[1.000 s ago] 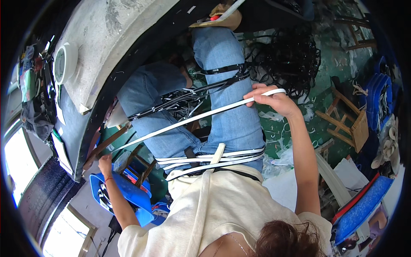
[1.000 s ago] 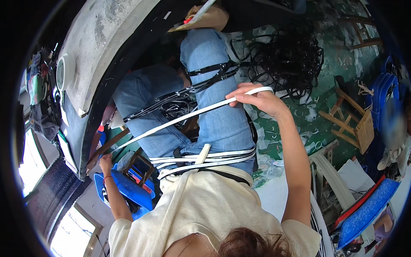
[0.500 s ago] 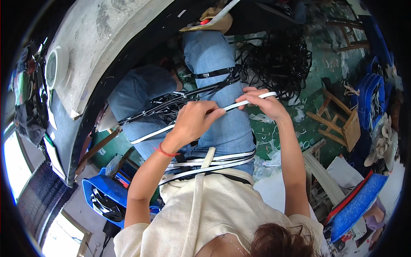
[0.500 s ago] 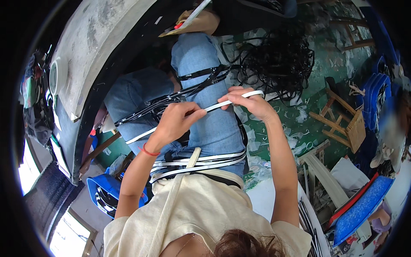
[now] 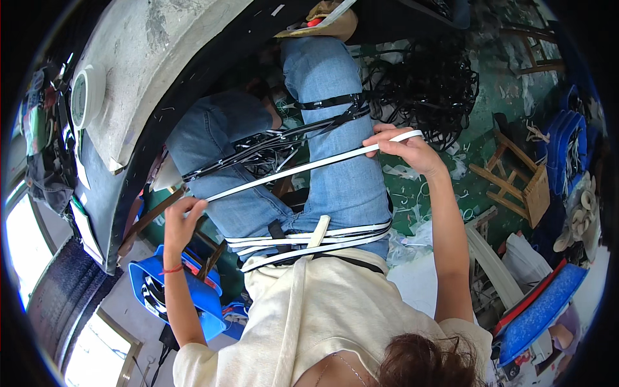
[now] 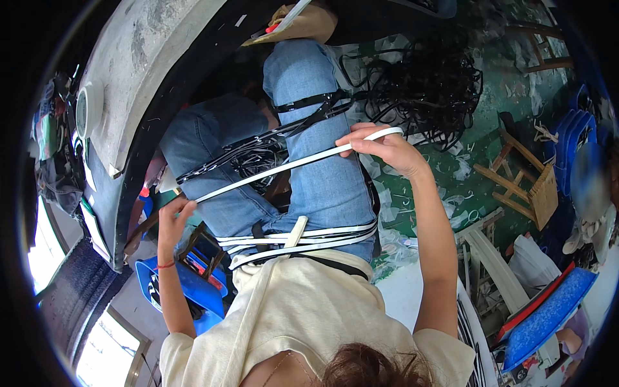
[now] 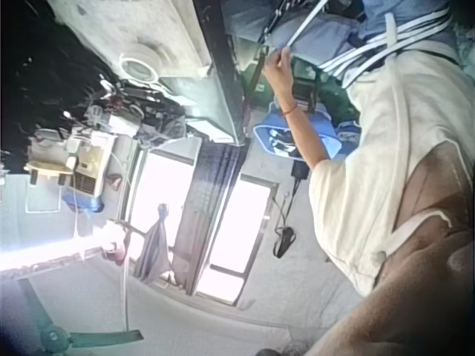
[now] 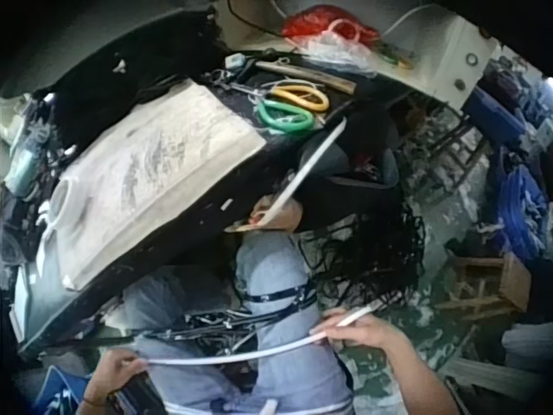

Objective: Wrapping white tape or binding strips around bundles of black shoe components.

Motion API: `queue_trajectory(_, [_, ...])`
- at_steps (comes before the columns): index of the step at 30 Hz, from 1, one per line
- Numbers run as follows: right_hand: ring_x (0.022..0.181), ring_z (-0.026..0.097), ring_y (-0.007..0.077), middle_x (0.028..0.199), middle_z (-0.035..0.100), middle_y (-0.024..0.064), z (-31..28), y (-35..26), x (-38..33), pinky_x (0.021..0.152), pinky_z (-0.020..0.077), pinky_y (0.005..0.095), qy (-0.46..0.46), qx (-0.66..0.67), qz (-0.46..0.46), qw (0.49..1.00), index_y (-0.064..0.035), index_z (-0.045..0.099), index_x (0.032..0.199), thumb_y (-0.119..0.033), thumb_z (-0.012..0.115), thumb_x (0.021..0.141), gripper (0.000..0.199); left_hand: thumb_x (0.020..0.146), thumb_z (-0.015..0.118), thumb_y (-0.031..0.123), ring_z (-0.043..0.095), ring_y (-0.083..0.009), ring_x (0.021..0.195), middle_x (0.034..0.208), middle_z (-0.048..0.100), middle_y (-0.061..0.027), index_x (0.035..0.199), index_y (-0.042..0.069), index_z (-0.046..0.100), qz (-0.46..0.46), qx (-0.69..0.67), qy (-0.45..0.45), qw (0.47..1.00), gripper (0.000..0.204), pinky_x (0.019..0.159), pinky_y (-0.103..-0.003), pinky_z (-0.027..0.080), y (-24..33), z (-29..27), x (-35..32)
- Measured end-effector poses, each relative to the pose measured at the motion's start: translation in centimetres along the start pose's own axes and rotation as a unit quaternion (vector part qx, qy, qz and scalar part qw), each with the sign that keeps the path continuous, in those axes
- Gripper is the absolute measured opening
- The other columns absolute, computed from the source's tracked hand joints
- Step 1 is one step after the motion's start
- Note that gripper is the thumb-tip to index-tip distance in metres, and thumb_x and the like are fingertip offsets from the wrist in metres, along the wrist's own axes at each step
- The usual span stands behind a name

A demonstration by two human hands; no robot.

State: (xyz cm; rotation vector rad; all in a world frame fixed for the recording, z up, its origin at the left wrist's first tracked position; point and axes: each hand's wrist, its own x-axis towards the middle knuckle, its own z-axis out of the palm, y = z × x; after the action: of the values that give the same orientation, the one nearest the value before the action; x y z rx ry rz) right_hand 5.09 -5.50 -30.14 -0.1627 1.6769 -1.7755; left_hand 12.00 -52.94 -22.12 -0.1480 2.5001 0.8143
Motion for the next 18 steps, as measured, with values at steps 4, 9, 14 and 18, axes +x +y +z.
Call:
queue_trajectory(4, [0.092,0.057,0.0163,0.085,0.070,0.0072,0.5,-1.1,0.1,0.096,0.0376,0.0322,-0.005,0.020,0.040,0.999,-0.0054,0.070,0.102,-0.020,0.060,0.085,0.025,0.083,0.066,0.019,0.055,-0.0115,0.061,0.066,0.060,-0.0086,0.082,-0.003,0.066,-0.108,0.001,0.086,0.990,0.022,0.060,-0.024,0.043,-7.6,-2.9,-3.8])
queue_trajectory(9, [0.093,0.060,0.0155,0.091,0.066,0.0067,0.9,-1.2,0.1,0.091,0.0429,0.0286,0.002,-0.042,0.014,0.999,-0.0039,0.070,0.102,-0.021,0.062,0.084,0.026,0.081,0.065,0.017,0.063,-0.0228,0.074,0.081,0.065,-0.0132,0.089,0.000,0.067,-0.130,0.086,0.087,0.984,0.019,0.071,-0.032,0.048,-14.7,-1.6,-4.8])
queue_trajectory(14, [0.108,0.050,0.0199,0.081,0.070,0.0072,1.2,-1.0,-0.3,0.103,0.0299,0.0390,0.022,0.048,0.044,0.998,-0.0039,0.070,0.101,-0.018,0.062,0.083,0.024,0.083,0.060,0.006,0.061,-0.0328,0.084,0.092,0.063,-0.0134,0.094,0.005,0.062,0.064,0.174,0.198,0.963,0.011,0.072,-0.040,0.049,2.5,2.7,-0.4])
queue_trajectory(18, [0.096,0.059,0.0179,0.091,0.068,0.0093,0.7,0.2,-0.4,0.095,0.0398,0.0318,0.037,0.024,0.038,0.998,-0.0042,0.070,0.101,-0.018,0.063,0.083,0.023,0.082,0.066,0.021,0.062,-0.0300,0.078,0.087,0.065,-0.0122,0.093,0.006,0.065,0.204,0.022,0.107,0.973,0.019,0.070,-0.037,0.049,13.9,8.1,3.3])
